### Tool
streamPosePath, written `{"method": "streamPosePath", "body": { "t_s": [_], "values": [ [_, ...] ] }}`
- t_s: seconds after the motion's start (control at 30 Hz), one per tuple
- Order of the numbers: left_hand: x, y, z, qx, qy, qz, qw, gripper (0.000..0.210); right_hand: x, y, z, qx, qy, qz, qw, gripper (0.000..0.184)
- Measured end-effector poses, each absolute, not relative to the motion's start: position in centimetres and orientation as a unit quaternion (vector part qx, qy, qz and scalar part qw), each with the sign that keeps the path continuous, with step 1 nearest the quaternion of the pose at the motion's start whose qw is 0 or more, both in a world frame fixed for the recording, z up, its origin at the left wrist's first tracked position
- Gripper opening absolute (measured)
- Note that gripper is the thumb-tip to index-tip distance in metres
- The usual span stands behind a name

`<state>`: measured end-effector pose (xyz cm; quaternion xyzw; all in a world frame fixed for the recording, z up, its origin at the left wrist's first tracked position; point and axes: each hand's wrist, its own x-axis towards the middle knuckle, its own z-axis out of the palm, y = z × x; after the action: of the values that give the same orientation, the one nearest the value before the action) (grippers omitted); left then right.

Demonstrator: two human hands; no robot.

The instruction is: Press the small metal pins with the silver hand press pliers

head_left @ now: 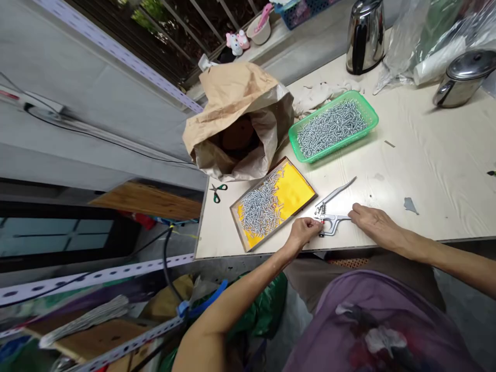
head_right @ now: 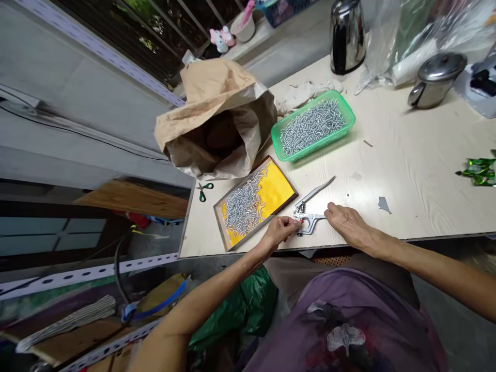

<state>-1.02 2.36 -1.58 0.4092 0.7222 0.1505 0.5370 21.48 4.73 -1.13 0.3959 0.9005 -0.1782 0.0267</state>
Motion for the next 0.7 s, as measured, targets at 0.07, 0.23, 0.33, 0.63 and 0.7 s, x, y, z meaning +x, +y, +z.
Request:
{"method": "streamPosePath", "body": {
  "t_s": [0.07,0.23,0.33,0.63,0.7],
  "values": [
    [-0.9,2.4,-1.7,0.406,0.733,0.147,0.526,0.029,21.5,4.6,-1.1,0.396,0.9,-0.179,0.024,0.026],
    [-0.5,2.5,-1.3,0.402,0.738,0.114,0.529,0.022,22.0,4.6,-1.3,0.385,0.904,-0.188,0.002,0.026],
    [-0.1,2.5,-1.2,0.401,0.728,0.079,0.551,0.018,22.4,4.6,-1.7,0.377,0.907,-0.184,-0.007,0.026],
    [0.5,2.1,-1.1,0.378,0.733,0.084,0.56,0.015,23.6,7.0,-3.2,0.355,0.922,-0.14,-0.066,0.051],
    [0.6,2.0,-1.1,0.369,0.738,0.087,0.558,0.015,23.6,8.3,-3.6,0.347,0.928,-0.123,-0.062,0.081]
  ]
}}
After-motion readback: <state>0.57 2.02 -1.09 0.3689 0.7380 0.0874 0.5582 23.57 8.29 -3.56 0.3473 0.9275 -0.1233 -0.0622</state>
